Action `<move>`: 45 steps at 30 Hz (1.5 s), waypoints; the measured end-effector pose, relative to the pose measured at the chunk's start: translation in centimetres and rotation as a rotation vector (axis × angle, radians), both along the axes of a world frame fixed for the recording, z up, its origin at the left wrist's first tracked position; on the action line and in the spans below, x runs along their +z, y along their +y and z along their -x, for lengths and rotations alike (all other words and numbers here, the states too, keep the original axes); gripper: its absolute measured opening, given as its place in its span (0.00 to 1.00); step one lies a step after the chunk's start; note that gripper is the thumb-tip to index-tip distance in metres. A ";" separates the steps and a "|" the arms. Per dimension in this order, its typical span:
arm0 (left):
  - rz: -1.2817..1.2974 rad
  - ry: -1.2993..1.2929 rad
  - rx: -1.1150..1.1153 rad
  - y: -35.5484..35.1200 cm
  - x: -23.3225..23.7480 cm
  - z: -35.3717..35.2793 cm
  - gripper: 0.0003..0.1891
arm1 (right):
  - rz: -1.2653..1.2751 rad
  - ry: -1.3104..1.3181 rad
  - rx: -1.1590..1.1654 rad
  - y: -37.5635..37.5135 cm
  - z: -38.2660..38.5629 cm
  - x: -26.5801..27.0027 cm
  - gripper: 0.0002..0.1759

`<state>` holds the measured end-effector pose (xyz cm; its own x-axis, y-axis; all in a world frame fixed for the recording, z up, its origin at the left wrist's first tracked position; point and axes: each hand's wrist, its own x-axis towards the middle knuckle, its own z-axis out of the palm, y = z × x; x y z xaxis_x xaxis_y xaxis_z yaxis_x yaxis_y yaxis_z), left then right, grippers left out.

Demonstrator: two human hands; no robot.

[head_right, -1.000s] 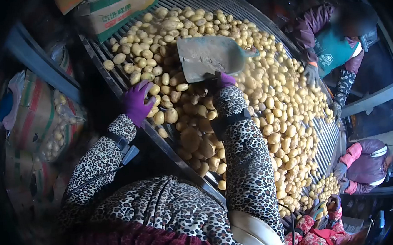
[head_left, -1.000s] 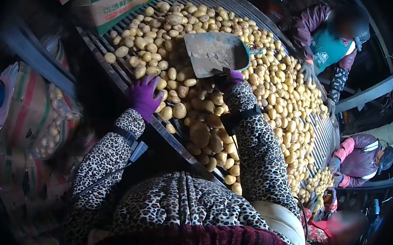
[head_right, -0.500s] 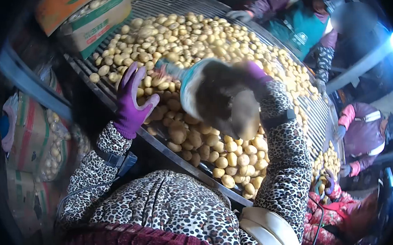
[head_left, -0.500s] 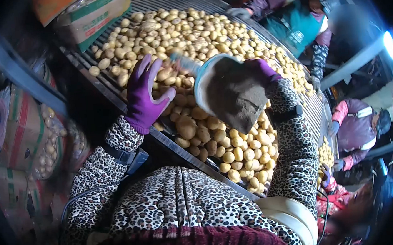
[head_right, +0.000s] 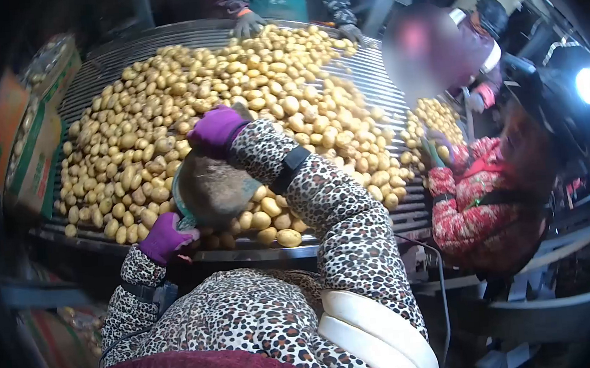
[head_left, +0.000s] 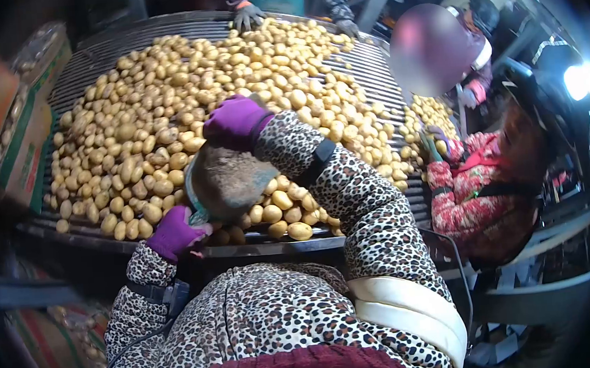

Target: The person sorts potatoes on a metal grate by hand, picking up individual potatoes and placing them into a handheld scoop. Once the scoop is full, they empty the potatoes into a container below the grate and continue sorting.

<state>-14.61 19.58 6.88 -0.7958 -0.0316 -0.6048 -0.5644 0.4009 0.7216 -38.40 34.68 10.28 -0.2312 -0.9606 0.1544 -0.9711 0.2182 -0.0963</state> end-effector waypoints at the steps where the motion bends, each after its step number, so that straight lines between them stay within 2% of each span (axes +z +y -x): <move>1: -0.117 -0.058 0.181 1.2 1.4 -0.2 0.17 | -0.018 0.069 -0.072 0.6 -0.9 0.7 0.09; 2: -0.269 -0.021 0.192 1.2 1.2 -0.3 0.16 | 0.043 0.086 -0.100 1.5 -0.9 0.4 0.15; 3: -0.218 0.066 0.114 0.5 0.0 -0.5 0.15 | 0.204 0.045 -0.128 2.9 -2.5 0.9 0.27; 4: -0.336 0.030 0.182 1.2 1.1 -0.8 0.14 | 0.301 0.100 -0.195 4.5 -3.2 1.2 0.30; 5: -0.385 0.056 0.229 1.2 0.3 -1.1 0.10 | 0.400 0.148 -0.244 5.9 -4.0 1.1 0.33; 7: -0.524 0.103 0.330 1.0 -0.4 -1.9 0.07 | 0.445 0.106 -0.311 10.3 -6.0 1.0 0.36; 9: -0.457 0.168 0.506 0.9 -0.8 -2.4 0.07 | 0.347 0.049 -0.420 14.8 -7.5 -1.2 0.39; 10: -0.522 0.169 0.548 0.1 -2.0 -2.7 0.07 | 0.253 -0.004 -0.478 17.3 -8.7 -2.2 0.40; 11: -0.455 0.186 0.621 0.7 -0.9 -2.6 0.08 | 0.140 -0.068 -0.567 19.7 -9.7 -3.1 0.39; 13: -0.523 0.227 0.776 0.3 -2.0 -2.9 0.08 | 0.086 -0.045 -0.752 24.0 -11.8 -6.1 0.41; 14: -0.479 0.251 0.738 -0.7 -3.5 -2.9 0.08 | -0.058 -0.108 -0.857 25.6 -12.8 -6.4 0.46; 17: -0.402 0.218 0.777 -2.5 -4.8 -2.4 0.09 | 0.181 -0.344 -1.023 28.2 -14.5 -11.0 0.51; 18: -0.395 0.232 0.775 -2.3 -4.9 -2.3 0.09 | 0.171 -0.353 -1.034 28.4 -14.8 -11.6 0.55; 21: -0.333 0.212 0.710 -2.5 -4.4 -2.4 0.09 | 0.089 -0.343 -1.092 27.7 -14.5 -12.4 0.57; 24: -0.438 0.159 0.651 -4.2 -5.5 -3.0 0.10 | 0.071 -0.423 -1.098 27.0 -13.4 -11.8 0.59; 25: -0.483 0.156 0.631 -3.4 -4.0 -2.7 0.10 | 0.064 -0.425 -1.112 26.6 -13.2 -11.5 0.60; 27: -0.491 0.166 0.669 -2.7 -3.2 -2.5 0.09 | 0.035 -0.331 -1.123 26.2 -12.9 -11.4 0.59; 31: -0.438 0.201 0.714 -2.1 -3.2 -2.7 0.08 | 0.076 -0.339 -1.065 26.4 -12.4 -10.7 0.59; 35: -0.429 0.131 0.756 -1.8 -2.7 -2.5 0.07 | 0.071 -0.371 -1.021 26.3 -11.7 -10.3 0.59; 41: -0.375 0.150 0.758 -1.5 -2.6 -2.4 0.10 | -0.025 -0.343 -1.045 26.6 -11.2 -9.2 0.56; 43: -0.387 0.151 0.771 -1.5 -2.7 -2.3 0.10 | 0.011 -0.450 -1.065 28.2 -10.2 -10.1 0.56; 45: -0.392 0.173 0.811 -1.4 -3.2 -2.4 0.10 | 0.156 -0.514 -1.158 29.2 -9.6 -9.8 0.55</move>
<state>-12.23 18.14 3.68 -0.6996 -0.4376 -0.5648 -0.4374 -0.3627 0.8229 -28.76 63.91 0.46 -0.9844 -0.1382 -0.1093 -0.0650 0.8614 -0.5038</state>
